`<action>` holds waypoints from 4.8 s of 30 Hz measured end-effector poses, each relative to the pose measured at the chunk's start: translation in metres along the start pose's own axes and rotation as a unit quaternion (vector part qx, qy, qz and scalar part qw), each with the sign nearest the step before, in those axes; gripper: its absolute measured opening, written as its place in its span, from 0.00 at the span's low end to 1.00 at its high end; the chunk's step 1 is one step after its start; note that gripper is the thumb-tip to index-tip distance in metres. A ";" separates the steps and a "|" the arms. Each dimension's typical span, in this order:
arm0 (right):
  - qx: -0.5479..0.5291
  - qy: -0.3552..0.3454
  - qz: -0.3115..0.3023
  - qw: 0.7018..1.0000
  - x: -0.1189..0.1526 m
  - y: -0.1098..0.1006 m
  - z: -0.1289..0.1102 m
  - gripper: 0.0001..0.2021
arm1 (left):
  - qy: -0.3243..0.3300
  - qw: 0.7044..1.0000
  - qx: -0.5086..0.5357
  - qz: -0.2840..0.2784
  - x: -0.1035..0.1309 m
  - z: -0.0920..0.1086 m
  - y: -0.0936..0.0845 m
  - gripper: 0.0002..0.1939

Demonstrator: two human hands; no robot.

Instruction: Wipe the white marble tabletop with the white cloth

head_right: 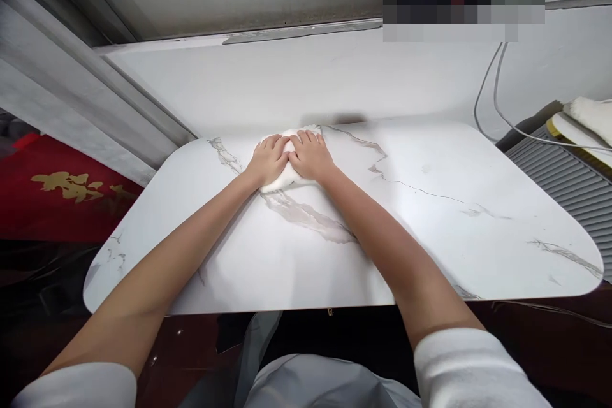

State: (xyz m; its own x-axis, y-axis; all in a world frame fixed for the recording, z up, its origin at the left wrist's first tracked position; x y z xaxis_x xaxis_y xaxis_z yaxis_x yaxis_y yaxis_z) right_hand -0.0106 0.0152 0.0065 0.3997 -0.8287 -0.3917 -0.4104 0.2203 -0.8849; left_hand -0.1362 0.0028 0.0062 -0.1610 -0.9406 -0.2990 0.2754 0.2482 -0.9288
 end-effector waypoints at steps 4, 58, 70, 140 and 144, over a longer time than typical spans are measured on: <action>-0.009 0.011 0.008 1.000 -0.020 0.008 0.008 0.27 | -0.003 1.000 0.006 0.010 -0.022 -0.012 0.007 0.25; -0.081 -0.136 -0.023 0.987 0.116 -0.015 -0.115 0.28 | -0.078 0.996 -0.044 -0.004 0.190 -0.007 -0.058 0.28; -0.035 -0.073 -0.015 0.997 -0.032 0.040 -0.075 0.27 | -0.057 0.998 -0.016 0.016 0.031 -0.087 -0.029 0.25; -0.138 -0.136 -0.058 0.979 0.014 0.058 -0.224 0.28 | -0.124 0.991 -0.031 0.034 0.176 -0.176 -0.093 0.27; -0.125 -0.122 -0.056 0.983 -0.025 0.069 -0.200 0.27 | -0.128 0.991 -0.031 0.033 0.125 -0.184 -0.080 0.27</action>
State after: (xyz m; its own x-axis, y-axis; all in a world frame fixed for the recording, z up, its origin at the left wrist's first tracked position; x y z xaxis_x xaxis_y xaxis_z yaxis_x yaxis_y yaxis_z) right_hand -0.2127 -0.0513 0.0051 0.6268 -0.6852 -0.3710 -0.5285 -0.0240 -0.8486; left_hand -0.3530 -0.0922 0.0025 0.1030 -0.9480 -0.3013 0.2179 0.3170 -0.9230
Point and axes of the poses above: each hand's wrist, its own x-axis away from the middle knuckle, its own y-axis out of the palm, z = x × y, the point moved 3 cm from there along -x, towards the middle knuckle, and after that the axes turned 9 degrees about z, right-handed, at the moved point
